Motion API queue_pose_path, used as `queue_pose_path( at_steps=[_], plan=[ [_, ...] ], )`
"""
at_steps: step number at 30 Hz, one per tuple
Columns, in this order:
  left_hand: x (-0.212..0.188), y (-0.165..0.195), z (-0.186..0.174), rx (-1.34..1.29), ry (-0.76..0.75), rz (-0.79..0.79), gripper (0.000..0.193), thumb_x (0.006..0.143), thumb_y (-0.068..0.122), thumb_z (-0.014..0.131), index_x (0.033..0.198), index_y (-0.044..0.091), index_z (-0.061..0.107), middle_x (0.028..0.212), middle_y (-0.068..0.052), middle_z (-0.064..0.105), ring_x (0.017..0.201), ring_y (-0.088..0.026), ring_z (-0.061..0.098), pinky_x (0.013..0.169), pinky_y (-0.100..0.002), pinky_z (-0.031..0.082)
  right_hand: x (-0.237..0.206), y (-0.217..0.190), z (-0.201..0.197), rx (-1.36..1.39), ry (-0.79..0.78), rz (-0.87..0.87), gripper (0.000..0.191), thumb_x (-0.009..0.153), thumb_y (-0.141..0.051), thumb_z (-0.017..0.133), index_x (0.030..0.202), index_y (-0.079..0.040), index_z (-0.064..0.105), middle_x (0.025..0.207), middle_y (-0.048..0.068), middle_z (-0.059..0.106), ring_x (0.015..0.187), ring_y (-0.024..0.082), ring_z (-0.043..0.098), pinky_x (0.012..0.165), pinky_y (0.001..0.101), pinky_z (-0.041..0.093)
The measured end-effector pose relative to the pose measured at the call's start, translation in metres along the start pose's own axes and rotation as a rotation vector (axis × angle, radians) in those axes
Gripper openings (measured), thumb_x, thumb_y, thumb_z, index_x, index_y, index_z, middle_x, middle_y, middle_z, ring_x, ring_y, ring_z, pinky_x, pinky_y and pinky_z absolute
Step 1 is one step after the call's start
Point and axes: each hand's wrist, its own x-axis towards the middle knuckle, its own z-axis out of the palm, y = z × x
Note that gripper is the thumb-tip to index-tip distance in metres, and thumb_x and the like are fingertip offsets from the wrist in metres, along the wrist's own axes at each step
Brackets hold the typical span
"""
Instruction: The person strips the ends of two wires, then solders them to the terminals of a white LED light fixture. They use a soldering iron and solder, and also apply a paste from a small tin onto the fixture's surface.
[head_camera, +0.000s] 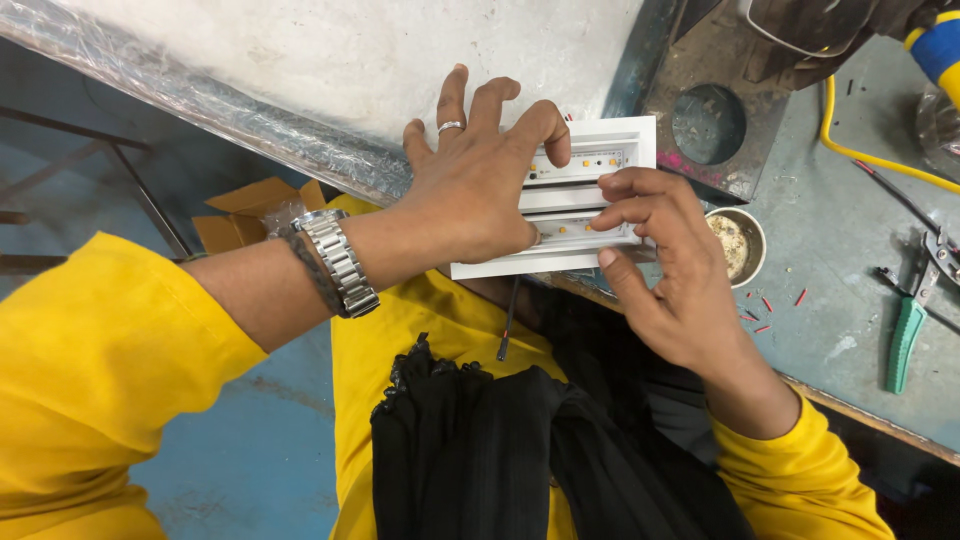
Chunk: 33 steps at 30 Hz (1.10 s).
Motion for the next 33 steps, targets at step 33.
queue_pose_path(
  at_steps=[33],
  plan=[
    [0.004, 0.007, -0.008, 0.022, -0.067, -0.035, 0.063, 0.069, 0.026, 0.088, 0.117, 0.032, 0.048, 0.158, -0.019, 0.021, 0.148, -0.055, -0.011, 0.102, -0.086, 0.008, 0.011, -0.005, 0.008, -0.313, -0.085, -0.151, 0.027, 0.084, -0.004, 0.066, 0.110, -0.008, 0.072, 0.140, 0.017, 0.051, 0.127, 0.038, 0.045, 0.108, 0.0516, 0.036]
  ],
)
